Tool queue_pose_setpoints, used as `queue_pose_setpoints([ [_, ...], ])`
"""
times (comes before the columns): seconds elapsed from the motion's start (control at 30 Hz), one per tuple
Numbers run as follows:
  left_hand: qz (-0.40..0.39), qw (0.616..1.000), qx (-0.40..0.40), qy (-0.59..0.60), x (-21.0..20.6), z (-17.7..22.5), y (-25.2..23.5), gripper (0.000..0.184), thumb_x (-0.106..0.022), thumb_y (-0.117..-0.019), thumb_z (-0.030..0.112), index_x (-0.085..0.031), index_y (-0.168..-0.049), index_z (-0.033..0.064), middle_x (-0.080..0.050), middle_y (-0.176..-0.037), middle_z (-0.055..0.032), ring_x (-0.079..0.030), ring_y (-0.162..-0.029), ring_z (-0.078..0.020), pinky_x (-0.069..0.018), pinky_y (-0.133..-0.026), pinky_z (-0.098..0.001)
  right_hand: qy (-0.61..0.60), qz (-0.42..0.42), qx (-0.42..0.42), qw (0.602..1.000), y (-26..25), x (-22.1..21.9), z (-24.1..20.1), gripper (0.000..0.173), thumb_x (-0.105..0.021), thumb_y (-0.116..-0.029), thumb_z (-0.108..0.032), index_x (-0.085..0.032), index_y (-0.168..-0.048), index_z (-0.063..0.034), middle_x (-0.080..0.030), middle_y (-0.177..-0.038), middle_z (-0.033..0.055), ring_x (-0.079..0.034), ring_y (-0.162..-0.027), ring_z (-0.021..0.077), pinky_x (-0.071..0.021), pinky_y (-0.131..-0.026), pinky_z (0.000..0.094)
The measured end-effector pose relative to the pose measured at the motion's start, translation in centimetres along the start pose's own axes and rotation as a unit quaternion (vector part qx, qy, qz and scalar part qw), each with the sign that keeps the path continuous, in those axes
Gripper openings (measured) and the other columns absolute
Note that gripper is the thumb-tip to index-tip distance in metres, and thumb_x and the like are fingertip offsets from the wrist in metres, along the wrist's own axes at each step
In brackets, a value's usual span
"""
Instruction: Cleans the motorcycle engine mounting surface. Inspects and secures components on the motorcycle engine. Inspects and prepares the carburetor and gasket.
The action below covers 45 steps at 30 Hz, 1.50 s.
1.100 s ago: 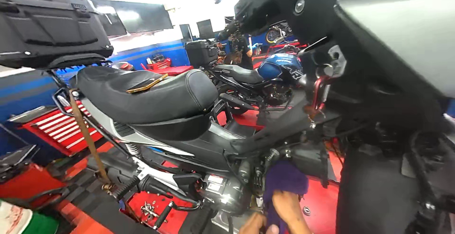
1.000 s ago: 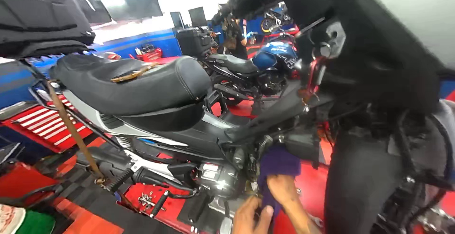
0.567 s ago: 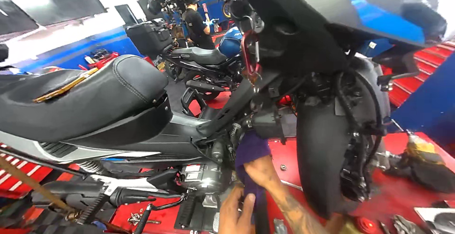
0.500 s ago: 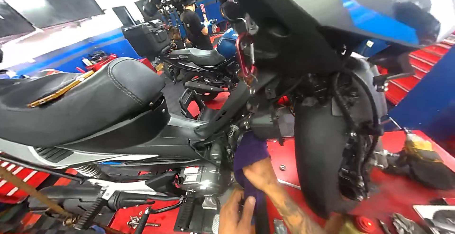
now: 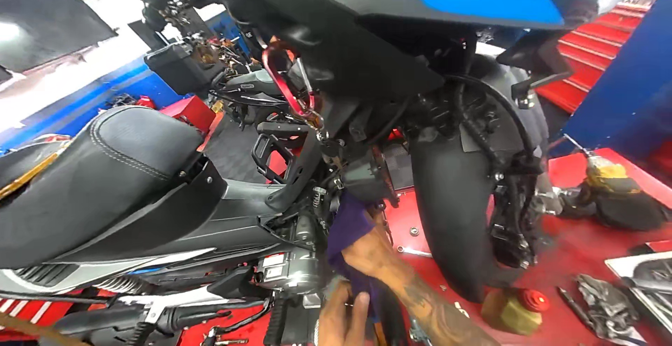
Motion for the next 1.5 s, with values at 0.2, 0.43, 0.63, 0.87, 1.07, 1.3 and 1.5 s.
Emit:
queue_pose_setpoints([
  [0.2, -0.006, 1.000, 0.014, -0.010, 0.6, 0.0, 0.1, 0.025, -0.056, -0.1037, 0.025, -0.070, -0.101, 0.0038, -0.070, -0.093, -0.0036, -0.069, -0.084, -0.0106, -0.0608, -0.077, -0.0296, -0.009, 0.048, 0.038, 0.998, 1.0, -0.2, 1.0, 0.038, -0.070, -0.0857, -0.043, -0.073, -0.114, -0.0173, -0.070, -0.123, 0.0051, -0.059, -0.126, 0.0226, -0.0384, -0.113, 0.0567],
  [0.43, 0.006, 1.000, 0.019, -0.017, 0.4, -0.1, 0.0, 0.026, -0.056, -0.1034, 0.026, -0.069, -0.103, 0.0043, -0.070, -0.091, -0.0031, -0.069, -0.081, -0.0116, -0.0615, -0.073, -0.0295, 0.022, 0.020, 0.035, 0.999, -0.1, -0.1, 0.5, 0.037, -0.069, -0.0849, -0.043, -0.073, -0.109, -0.0157, -0.070, -0.114, 0.0070, -0.062, -0.117, 0.0257, -0.0401, -0.108, 0.0593],
  [0.63, -0.111, 0.989, -0.021, -0.093, 1.8, 0.7, 0.8, 0.028, -0.058, -0.1009, 0.025, -0.069, -0.085, 0.0049, -0.067, -0.087, -0.0040, -0.066, -0.080, -0.0113, -0.0586, -0.074, -0.0325, -0.081, 0.047, 0.056, 0.994, 4.5, -0.2, 1.1, 0.049, -0.068, -0.0900, -0.046, -0.069, -0.125, -0.0133, -0.064, -0.137, 0.0086, -0.044, -0.144, 0.0255, -0.0153, -0.126, 0.0592],
  [0.87, -0.143, 0.982, -0.043, -0.114, 3.0, 1.6, 2.7, 0.029, -0.059, -0.1012, 0.022, -0.069, -0.084, 0.0010, -0.068, -0.089, -0.0100, -0.067, -0.086, -0.0162, -0.0574, -0.080, -0.0367, -0.153, 0.109, 0.065, 0.980, 7.9, -1.8, 1.2, 0.055, -0.067, -0.0949, -0.045, -0.066, -0.130, -0.0019, -0.066, -0.133, 0.0160, -0.054, -0.136, 0.0254, -0.0245, -0.125, 0.0574],
  [1.07, -0.077, 0.992, -0.028, -0.095, 2.5, 1.1, 2.7, 0.025, -0.060, -0.1010, 0.020, -0.070, -0.087, 0.0018, -0.068, -0.089, -0.0071, -0.067, -0.081, -0.0122, -0.0593, -0.074, -0.0311, -0.062, 0.062, 0.037, 0.995, 5.3, -2.5, 0.5, 0.063, -0.059, -0.0957, -0.053, -0.061, -0.139, -0.0076, -0.054, -0.151, 0.0146, -0.033, -0.152, 0.0274, -0.0082, -0.127, 0.0630],
  [1.3, -0.006, 0.998, -0.011, -0.056, 2.0, 1.2, 2.2, 0.021, -0.059, -0.1007, 0.019, -0.070, -0.090, 0.0043, -0.068, -0.088, -0.0034, -0.067, -0.079, -0.0104, -0.0593, -0.074, -0.0292, -0.062, 0.112, 0.074, 0.989, 3.2, -2.4, 0.0, 0.053, -0.065, -0.0936, -0.047, -0.067, -0.131, -0.0089, -0.061, -0.142, 0.0123, -0.043, -0.146, 0.0260, -0.0150, -0.127, 0.0612],
  [1.5, -0.032, 0.998, -0.018, -0.048, 1.6, 0.6, 2.3, 0.023, -0.060, -0.1016, 0.021, -0.070, -0.089, 0.0043, -0.068, -0.090, -0.0046, -0.066, -0.079, -0.0119, -0.0591, -0.073, -0.0315, -0.032, 0.082, 0.050, 0.995, 4.0, -1.6, 0.4, 0.056, -0.061, -0.0945, -0.049, -0.066, -0.131, -0.0069, -0.061, -0.142, 0.0145, -0.044, -0.145, 0.0289, -0.0136, -0.124, 0.0657],
])
Point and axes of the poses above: each hand's wrist, its own y-axis away from the middle knuckle, its own x-axis out of the back of the hand, z = x × y, the point moved 2 cm from there along -y, towards the middle knuckle
